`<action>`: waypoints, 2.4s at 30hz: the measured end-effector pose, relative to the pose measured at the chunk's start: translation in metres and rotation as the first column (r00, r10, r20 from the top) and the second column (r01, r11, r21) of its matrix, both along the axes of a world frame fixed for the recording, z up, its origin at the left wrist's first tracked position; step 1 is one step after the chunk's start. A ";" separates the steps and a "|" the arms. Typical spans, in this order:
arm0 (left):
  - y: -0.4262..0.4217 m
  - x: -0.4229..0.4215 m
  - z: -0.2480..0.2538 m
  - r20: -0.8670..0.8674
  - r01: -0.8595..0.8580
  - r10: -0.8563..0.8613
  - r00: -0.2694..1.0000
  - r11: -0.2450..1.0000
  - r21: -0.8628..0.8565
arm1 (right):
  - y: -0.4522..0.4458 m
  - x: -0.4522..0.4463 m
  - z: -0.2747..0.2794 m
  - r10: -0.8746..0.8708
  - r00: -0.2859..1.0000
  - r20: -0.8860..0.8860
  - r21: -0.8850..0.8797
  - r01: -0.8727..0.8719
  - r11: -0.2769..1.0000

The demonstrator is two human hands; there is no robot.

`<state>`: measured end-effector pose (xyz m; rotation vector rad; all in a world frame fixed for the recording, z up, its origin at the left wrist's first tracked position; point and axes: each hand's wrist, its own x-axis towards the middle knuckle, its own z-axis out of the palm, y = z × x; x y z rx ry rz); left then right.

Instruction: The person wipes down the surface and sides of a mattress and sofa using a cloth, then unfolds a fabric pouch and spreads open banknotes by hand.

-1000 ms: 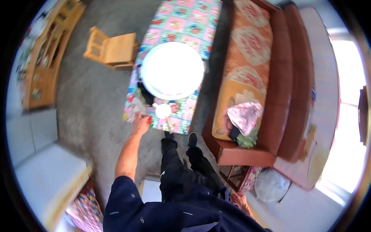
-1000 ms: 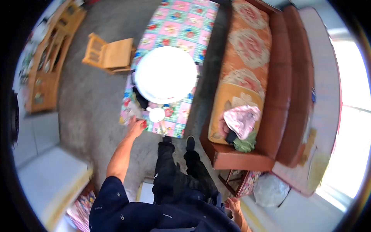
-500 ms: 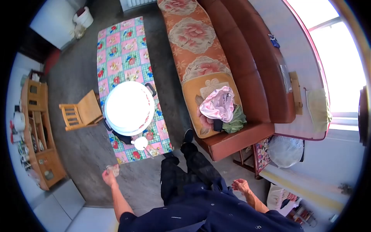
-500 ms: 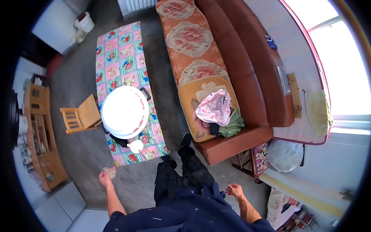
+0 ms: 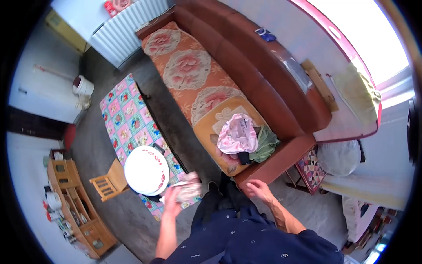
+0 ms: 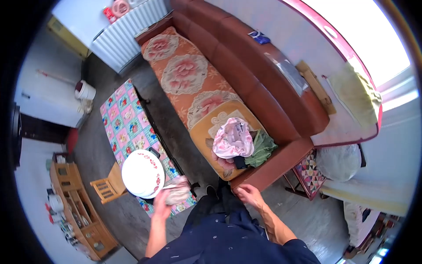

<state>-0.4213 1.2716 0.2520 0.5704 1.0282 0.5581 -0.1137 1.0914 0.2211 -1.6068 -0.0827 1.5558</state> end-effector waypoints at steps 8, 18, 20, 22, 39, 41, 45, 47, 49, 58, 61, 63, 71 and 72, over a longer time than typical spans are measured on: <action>-0.006 0.207 0.045 -0.366 0.631 -0.631 0.684 0.259 0.731 | 0.048 -0.004 0.011 -0.597 0.785 -0.165 0.278 0.618 0.736; 0.115 0.224 -0.013 -0.384 0.848 -0.784 0.488 0.320 0.423 | 0.138 -0.016 0.014 -0.766 0.643 0.020 0.120 0.759 0.640; 0.144 0.219 -0.008 -0.370 0.854 -0.802 0.469 0.305 0.422 | 0.172 -0.027 0.009 -0.668 0.741 -0.061 0.176 0.667 0.724; 0.176 0.215 -0.013 -0.311 0.833 -0.827 0.468 0.296 0.467 | 0.220 -0.037 0.021 -0.682 0.731 0.000 0.244 0.661 0.709; 0.347 0.210 -0.006 -0.268 0.794 -0.750 0.605 0.546 0.267 | 0.261 0.112 0.008 -0.891 0.453 -0.001 0.417 0.810 0.412; 0.369 0.208 -0.013 -0.273 0.757 -0.706 0.653 0.605 0.247 | 0.254 0.163 0.019 -0.906 0.413 0.087 0.540 0.745 0.392; 0.417 0.207 -0.025 -0.313 0.750 -0.683 0.660 0.624 0.220 | 0.274 0.253 0.140 -0.933 0.274 0.232 0.757 0.552 0.351; 0.443 0.214 -0.027 -0.337 0.756 -0.682 0.649 0.629 0.181 | 0.289 0.290 0.206 -0.912 0.156 0.380 0.795 0.449 0.408; 0.473 0.223 -0.025 -0.350 0.782 -0.705 0.617 0.598 0.172 | 0.312 0.321 0.260 -0.881 0.009 0.473 0.814 0.377 0.441; 0.626 0.344 -0.016 -0.309 0.782 -0.736 0.602 0.468 0.412 | 0.334 0.550 0.281 -0.117 -0.656 0.746 0.584 0.559 0.589; 0.652 0.412 0.010 -0.320 0.759 -0.767 0.556 0.312 0.572 | 0.316 0.564 0.260 0.170 -0.277 0.946 0.148 0.832 0.534; 0.640 0.468 0.072 -0.288 0.711 -0.815 0.503 0.200 0.674 | 0.328 0.555 0.270 0.128 -0.243 0.962 0.148 0.851 0.504; 0.463 0.713 0.259 -0.240 0.171 -0.895 0.376 -0.188 0.967 | 0.334 0.556 0.263 0.142 -0.349 0.926 0.249 0.849 0.466; 0.434 0.747 0.268 -0.268 0.183 -0.890 0.368 -0.213 0.960 | 0.333 0.553 0.263 0.147 -0.339 0.929 0.232 0.844 0.483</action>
